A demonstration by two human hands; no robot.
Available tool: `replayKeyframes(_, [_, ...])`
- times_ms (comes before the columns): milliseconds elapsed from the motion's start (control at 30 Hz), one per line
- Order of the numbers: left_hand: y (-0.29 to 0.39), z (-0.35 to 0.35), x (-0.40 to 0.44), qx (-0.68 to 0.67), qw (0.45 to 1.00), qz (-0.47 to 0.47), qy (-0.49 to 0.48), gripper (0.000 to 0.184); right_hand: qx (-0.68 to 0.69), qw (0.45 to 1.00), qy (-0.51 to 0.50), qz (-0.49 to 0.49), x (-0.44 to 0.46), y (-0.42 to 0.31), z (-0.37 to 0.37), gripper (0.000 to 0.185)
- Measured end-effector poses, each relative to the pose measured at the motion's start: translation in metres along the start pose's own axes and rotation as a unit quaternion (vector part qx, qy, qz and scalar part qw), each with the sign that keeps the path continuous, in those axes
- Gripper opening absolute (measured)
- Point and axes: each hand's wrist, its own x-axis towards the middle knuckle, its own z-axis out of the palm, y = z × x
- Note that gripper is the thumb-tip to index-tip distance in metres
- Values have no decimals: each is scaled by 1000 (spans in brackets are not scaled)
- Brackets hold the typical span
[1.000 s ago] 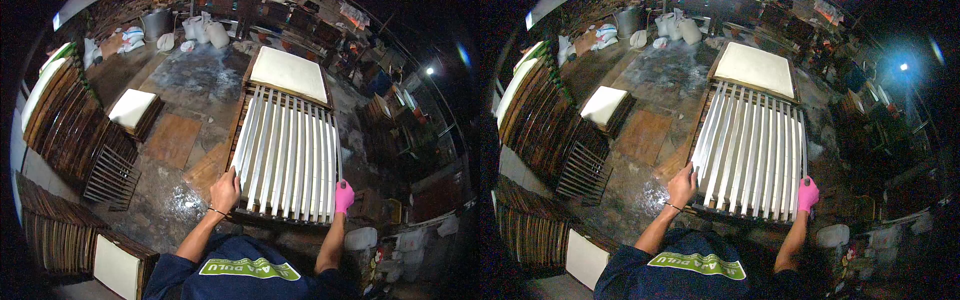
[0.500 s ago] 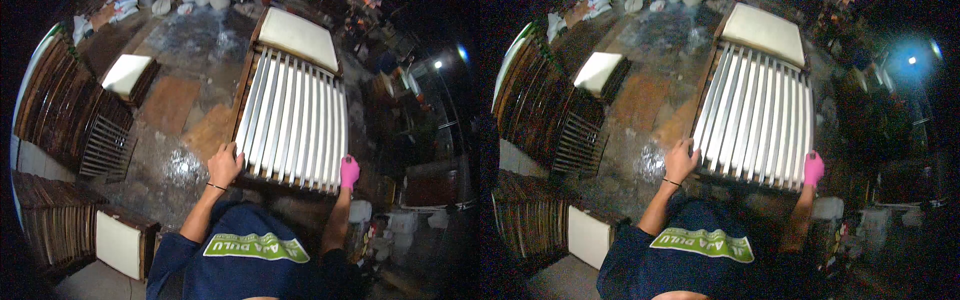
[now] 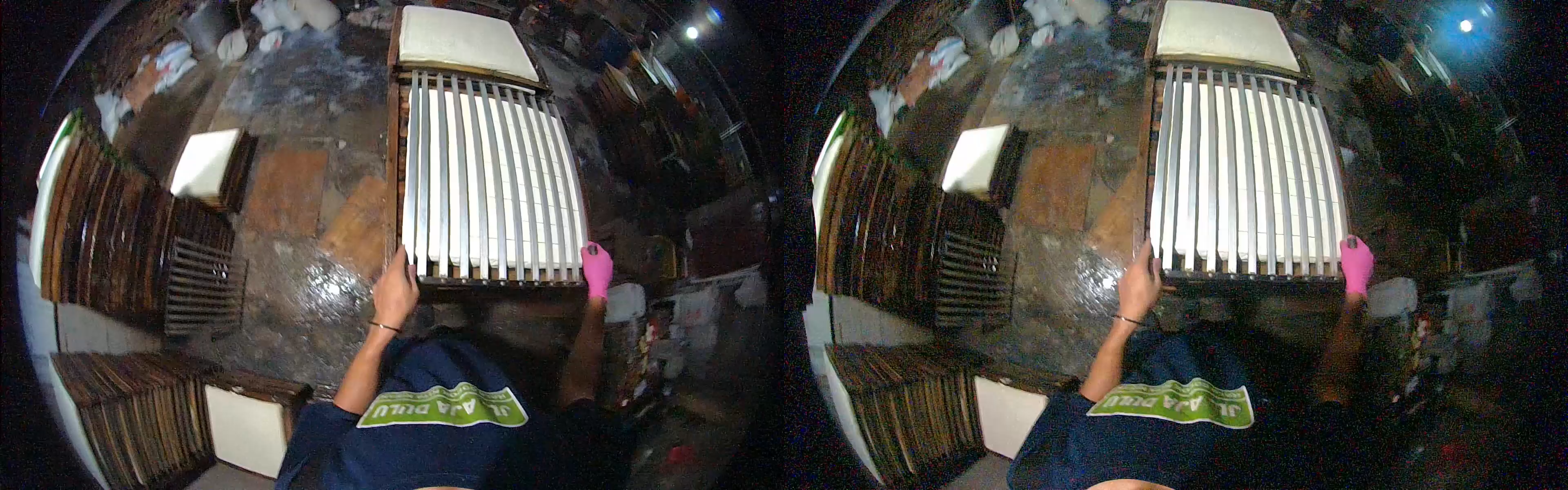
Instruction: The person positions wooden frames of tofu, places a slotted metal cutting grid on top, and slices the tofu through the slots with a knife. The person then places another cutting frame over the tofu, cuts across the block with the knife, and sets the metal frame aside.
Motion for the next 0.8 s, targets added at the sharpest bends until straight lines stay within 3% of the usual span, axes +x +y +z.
replayKeyframes(233, [4, -3, 3, 25, 998, -17, -54, 50, 91, 995, -21, 17, -20, 36, 16, 38])
replayKeyframes(367, [1, -7, -1, 45, 997, 55, 9, 44, 128, 990, -38, 38, -36, 22, -2, 40])
replayKeyframes(567, [4, -21, 9, -19, 998, -45, -29, 42, 131, 990, -53, 27, -52, 6, -10, 54])
replayKeyframes(600, [16, -23, 10, -13, 993, -111, -48, 42, 151, 988, -36, 7, -55, 9, -8, 56])
replayKeyframes(700, [0, -28, 14, 72, 993, -60, -65, 49, 206, 976, -63, 28, -65, 14, 0, 61])
replayKeyframes(767, [-75, -24, 19, -48, 997, -23, -48, 55, 214, 975, -58, 8, -62, 16, -4, 67])
replayKeyframes(800, [-52, -26, 17, -58, 995, -56, -60, 56, 216, 975, -60, 2, -61, 13, -15, 69])
